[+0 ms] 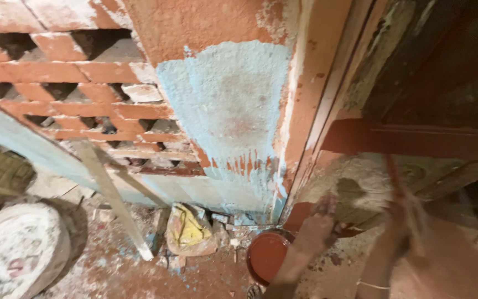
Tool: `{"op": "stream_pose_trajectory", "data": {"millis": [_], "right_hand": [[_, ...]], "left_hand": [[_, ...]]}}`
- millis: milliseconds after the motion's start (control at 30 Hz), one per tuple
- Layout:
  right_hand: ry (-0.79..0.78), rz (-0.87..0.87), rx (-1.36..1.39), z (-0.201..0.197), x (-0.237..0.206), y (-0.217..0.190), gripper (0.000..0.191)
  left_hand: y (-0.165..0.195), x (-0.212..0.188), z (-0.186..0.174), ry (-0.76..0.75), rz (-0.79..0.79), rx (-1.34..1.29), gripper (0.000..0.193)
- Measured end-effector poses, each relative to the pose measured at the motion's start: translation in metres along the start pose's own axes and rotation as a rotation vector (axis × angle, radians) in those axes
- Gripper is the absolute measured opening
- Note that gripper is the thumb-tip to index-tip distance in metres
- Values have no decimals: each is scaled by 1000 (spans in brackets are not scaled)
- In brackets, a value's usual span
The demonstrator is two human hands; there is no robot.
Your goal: The person paints a wooden door with reddish-brown paint using a brush. They dip the brush into a paint container and apply paint to the door's surface, focusing on the lower section and edges.
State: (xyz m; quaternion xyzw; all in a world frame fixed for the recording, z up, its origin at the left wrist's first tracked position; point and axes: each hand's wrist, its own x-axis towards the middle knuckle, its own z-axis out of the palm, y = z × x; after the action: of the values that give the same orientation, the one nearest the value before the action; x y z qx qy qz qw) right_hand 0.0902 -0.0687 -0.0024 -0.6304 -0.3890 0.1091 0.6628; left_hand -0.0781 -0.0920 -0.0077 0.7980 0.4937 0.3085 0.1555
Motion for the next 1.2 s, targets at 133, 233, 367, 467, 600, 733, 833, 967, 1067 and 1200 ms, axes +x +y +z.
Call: {"op": "stream_pose_trajectory", "data": {"millis": [133,233,367,467,600,733,833,967,1067,1200], "right_hand": [[-19,55,-25,-14,20,16,33],[-89,103,-71,-26,21,23,32],[42,-36,-12,-29,23,14,31],[67,-151,22,-13,10,3,30],[-178,-187,86,2,-23,-9,28],[-418,-154,162,3,-42,-21,27],[-536,-137,180,9,-45,-28,26],[-638,-30,285,21,-52,-32,27],[-675,20,349,24,-54,-30,30],[-594,173,225,28,-54,-31,29]], "left_hand": [[14,9,4,29,18,-34,81],[23,19,8,61,14,-58,82],[27,26,12,-5,-105,-116,92],[23,35,10,-98,-155,70,93],[13,34,2,-121,-194,76,91],[4,31,-5,-39,-159,154,80],[1,31,-9,-24,-120,273,69],[-3,27,-15,-221,-177,230,64],[-5,21,-16,-26,-127,104,62],[-9,25,-16,55,-30,140,70]]}}
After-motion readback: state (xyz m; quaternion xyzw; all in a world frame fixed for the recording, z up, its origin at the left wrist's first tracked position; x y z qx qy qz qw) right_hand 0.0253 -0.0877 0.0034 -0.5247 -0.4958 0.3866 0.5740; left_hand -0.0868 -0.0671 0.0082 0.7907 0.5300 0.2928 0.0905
